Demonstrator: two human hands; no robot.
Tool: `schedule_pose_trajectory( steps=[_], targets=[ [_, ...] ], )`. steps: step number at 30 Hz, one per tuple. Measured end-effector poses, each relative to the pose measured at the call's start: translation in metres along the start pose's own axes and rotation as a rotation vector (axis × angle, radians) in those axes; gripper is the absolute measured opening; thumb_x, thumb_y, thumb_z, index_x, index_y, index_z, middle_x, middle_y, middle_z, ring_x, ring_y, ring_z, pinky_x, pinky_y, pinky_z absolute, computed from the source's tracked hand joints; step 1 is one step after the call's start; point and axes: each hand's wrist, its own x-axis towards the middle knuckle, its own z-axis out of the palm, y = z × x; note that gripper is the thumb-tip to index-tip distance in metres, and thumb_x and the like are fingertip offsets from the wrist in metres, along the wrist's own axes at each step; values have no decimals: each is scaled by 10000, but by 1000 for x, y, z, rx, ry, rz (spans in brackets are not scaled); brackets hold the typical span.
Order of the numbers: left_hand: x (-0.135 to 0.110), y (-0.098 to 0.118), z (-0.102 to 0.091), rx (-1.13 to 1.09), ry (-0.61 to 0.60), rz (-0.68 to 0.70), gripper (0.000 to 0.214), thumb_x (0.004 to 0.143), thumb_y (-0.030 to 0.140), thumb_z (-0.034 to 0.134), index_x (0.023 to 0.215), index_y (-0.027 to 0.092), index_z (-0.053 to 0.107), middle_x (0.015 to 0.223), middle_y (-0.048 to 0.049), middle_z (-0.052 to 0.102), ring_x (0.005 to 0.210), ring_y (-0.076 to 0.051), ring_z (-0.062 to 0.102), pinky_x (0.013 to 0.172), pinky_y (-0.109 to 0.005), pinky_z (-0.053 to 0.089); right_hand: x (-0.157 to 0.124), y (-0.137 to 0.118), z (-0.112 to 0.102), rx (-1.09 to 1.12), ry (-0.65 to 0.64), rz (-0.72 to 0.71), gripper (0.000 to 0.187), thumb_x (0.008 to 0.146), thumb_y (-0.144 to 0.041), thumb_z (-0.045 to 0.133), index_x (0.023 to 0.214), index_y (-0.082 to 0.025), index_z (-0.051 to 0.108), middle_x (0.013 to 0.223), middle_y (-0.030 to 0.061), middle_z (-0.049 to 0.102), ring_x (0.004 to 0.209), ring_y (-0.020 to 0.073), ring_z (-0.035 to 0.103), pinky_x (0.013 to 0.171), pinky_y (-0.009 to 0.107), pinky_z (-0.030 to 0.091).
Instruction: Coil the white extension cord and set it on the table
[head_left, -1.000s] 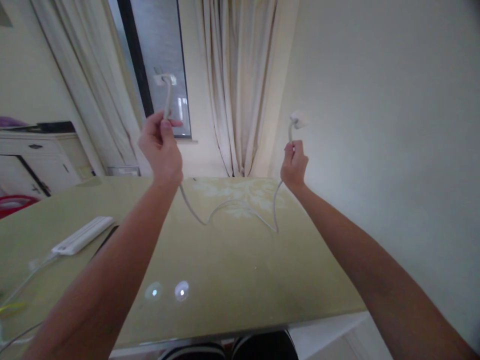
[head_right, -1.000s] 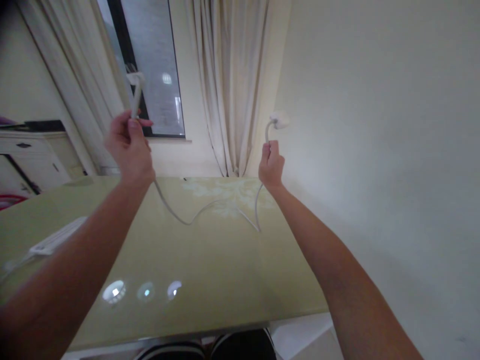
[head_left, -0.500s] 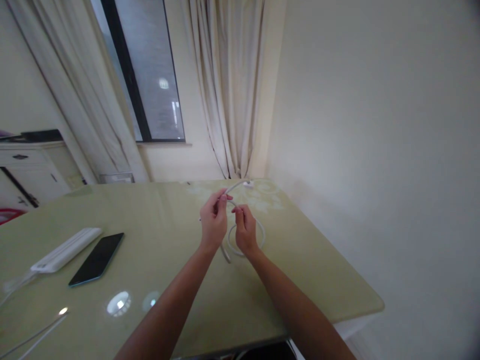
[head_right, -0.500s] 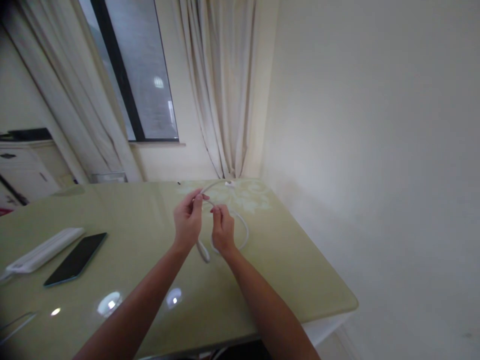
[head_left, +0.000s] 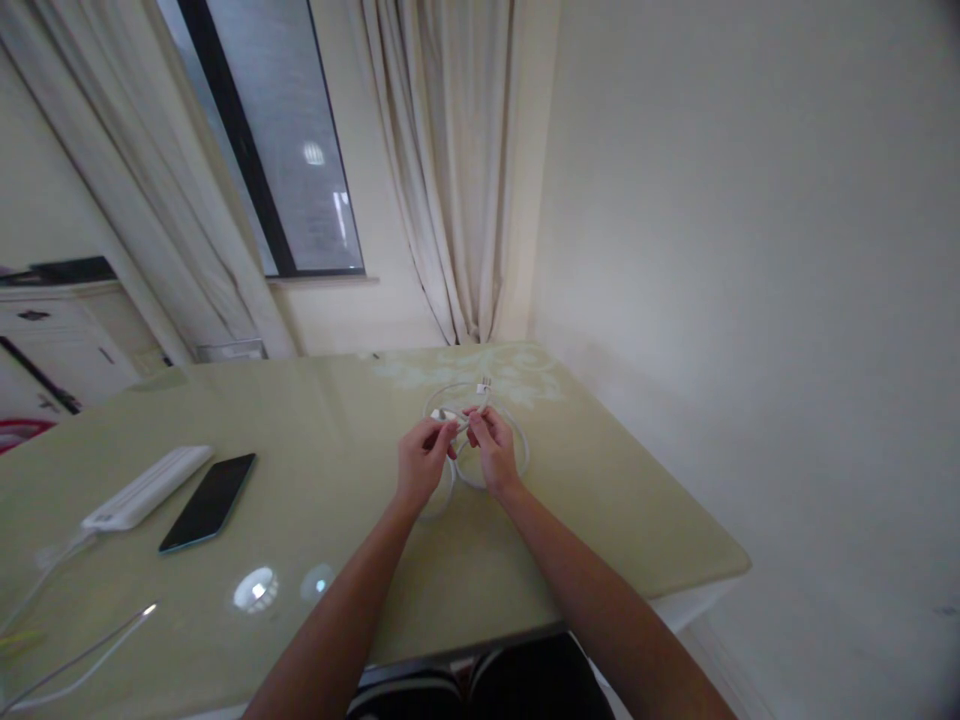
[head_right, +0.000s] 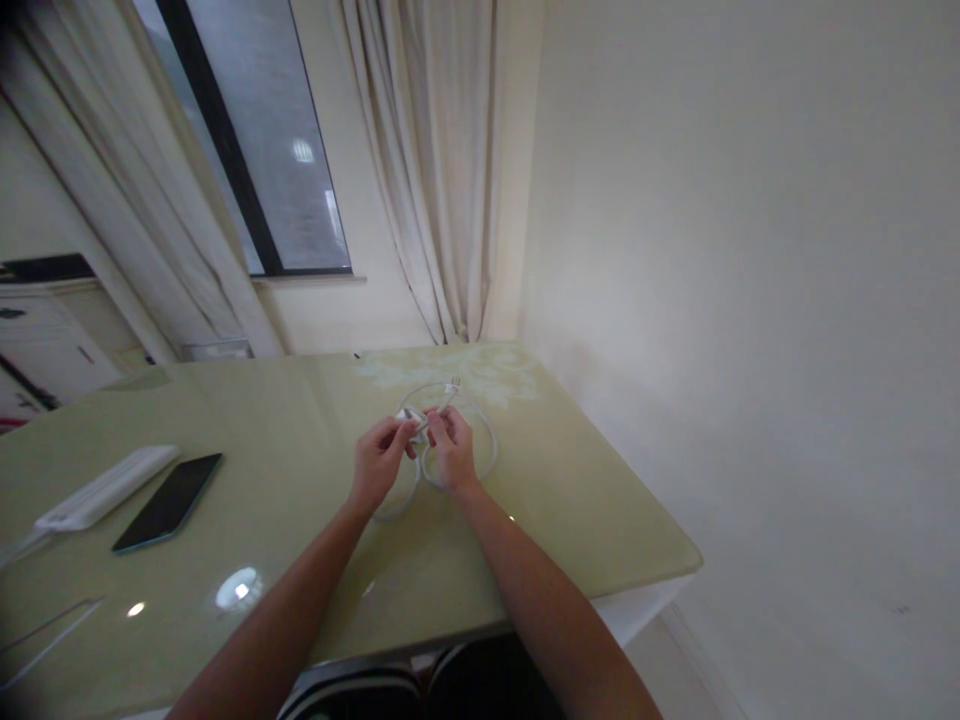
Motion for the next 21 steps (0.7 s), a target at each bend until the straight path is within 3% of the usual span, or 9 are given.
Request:
schedule_pose_trajectory(
  steps=[2,4,7,11,15,21],
  targets=[
    [2,-1,0,-116,-144,-207,574,938,665,522,902,143,760,600,-14,597,480,-114,520,490,-239,383,0,2,1,-9,-31,-5,349,895,-551,667,910,-203,641,664,-31,527,581,115,447,552,248,374],
    [2,-4,-1,-251,-250,-351,670,919,725,497,1128,139,745,539,27,517,441,-100,442,455,-219,301,-1,1,2,-53,-83,-22,340,892,-542,674,893,-205,626,699,-23,567,594,114,475,562,245,400],
    [0,-4,-3,-509,-307,-428,679,883,649,643,1409,220,605,578,68,460,463,-73,346,461,-196,217,-3,-1,0,-160,-98,-72,332,920,-523,644,865,-196,623,696,-20,586,602,115,509,571,241,410],
    [-2,2,-4,-612,-255,-362,592,794,483,819,1311,226,688,618,51,484,504,-64,318,467,-198,216,-3,-1,-5,-307,-67,-123,362,960,-520,591,848,-182,659,721,7,651,666,138,584,658,262,462],
    [-2,10,-5,-469,-144,-264,414,801,463,811,1095,172,780,552,37,467,493,-74,329,456,-212,217,-3,3,-8,-407,51,-164,376,926,-528,646,816,-172,700,757,50,718,729,172,645,723,288,495],
    [-5,17,-3,-318,-6,-116,311,808,411,807,1028,192,784,556,36,517,464,-77,335,441,-223,231,-2,3,-9,-403,82,-200,362,966,-523,595,916,-221,789,1039,85,789,1027,232,714,970,369,507]
  ],
)
